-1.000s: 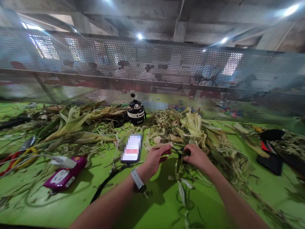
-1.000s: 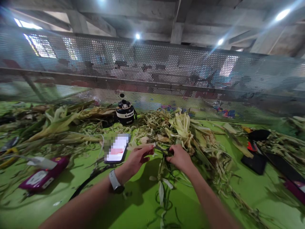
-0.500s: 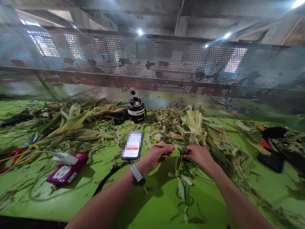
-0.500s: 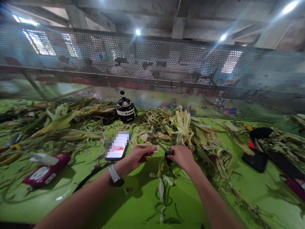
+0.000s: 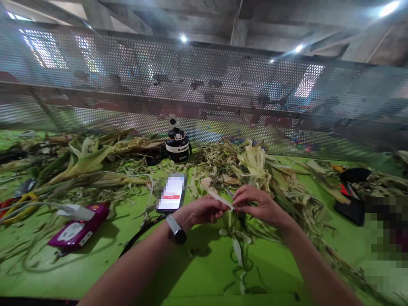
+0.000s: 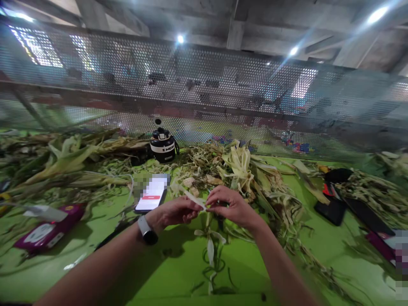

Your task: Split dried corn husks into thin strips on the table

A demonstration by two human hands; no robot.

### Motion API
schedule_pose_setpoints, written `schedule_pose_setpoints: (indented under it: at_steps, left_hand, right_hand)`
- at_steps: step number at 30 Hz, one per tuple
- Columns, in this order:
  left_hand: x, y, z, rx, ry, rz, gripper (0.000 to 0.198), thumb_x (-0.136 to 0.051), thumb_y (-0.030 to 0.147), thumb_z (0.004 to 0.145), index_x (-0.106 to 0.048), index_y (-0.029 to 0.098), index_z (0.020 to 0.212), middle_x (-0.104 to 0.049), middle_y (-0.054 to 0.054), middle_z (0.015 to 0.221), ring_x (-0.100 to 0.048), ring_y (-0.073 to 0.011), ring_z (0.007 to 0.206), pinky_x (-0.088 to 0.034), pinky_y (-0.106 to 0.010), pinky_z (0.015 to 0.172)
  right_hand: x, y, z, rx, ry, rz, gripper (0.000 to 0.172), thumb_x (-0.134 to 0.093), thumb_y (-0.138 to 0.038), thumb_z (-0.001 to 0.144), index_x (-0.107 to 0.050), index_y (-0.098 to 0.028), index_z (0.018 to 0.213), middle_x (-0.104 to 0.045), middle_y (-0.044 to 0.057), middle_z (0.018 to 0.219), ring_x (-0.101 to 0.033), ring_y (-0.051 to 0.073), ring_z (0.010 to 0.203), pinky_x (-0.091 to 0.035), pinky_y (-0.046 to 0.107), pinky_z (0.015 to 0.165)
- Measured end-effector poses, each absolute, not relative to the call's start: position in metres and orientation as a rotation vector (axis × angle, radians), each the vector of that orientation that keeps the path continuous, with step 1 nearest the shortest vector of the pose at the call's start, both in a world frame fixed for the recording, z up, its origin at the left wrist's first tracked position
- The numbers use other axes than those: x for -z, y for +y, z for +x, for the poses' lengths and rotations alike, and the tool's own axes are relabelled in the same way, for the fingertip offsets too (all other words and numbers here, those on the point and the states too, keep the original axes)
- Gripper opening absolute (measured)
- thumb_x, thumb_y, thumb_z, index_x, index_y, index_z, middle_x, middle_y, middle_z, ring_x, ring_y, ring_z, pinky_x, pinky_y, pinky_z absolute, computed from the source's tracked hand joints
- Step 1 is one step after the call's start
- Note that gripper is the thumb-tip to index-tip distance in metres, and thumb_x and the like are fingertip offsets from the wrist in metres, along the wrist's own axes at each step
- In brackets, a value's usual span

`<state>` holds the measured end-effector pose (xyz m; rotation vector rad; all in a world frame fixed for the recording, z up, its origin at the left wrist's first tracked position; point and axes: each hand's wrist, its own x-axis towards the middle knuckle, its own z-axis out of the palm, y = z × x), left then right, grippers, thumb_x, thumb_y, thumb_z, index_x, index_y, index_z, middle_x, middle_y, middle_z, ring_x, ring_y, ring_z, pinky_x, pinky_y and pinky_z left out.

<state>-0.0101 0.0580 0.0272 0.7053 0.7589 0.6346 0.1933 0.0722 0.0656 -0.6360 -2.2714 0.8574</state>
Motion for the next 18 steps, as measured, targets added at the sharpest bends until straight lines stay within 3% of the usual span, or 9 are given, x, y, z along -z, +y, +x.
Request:
schedule_pose_setpoints:
  at_steps: [8,18]
  left_hand:
    - [-0.0202,0.0605,-0.0108,-0.53,0.681,0.7,0.01,-0.069,0.019,0.059,-0.065,0.012,0.065,-0.058,0.0,0.051,-0.047,-0.0058,0.041,-0.026,-0.017,0.038]
    - [-0.0273,0.0532,-0.0032,-0.84,0.794,0.869,0.018,-0.075,0.027,0.06,-0.066,0.014,0.069,-0.062,0.0,0.067,-0.053,-0.0057,0.054,-0.033,-0.016,0.044]
  right_hand:
    - [-0.0611,0.0695,0.1895,-0.762,-2.34,-0.56,0.009,-0.062,-0.025,0.08,-0.068,-0.021,0.086,-0.059,0.005,0.088,-0.057,0.015,0.085,-0.047,0.031,0.077]
    - [-0.0584,0.0706,0.1872,-0.586,-2.321,-0.617,0.011,-0.055,-0.024,0.084,-0.066,-0.021,0.081,-0.058,0.004,0.082,-0.056,0.014,0.077,-0.047,0.027,0.068]
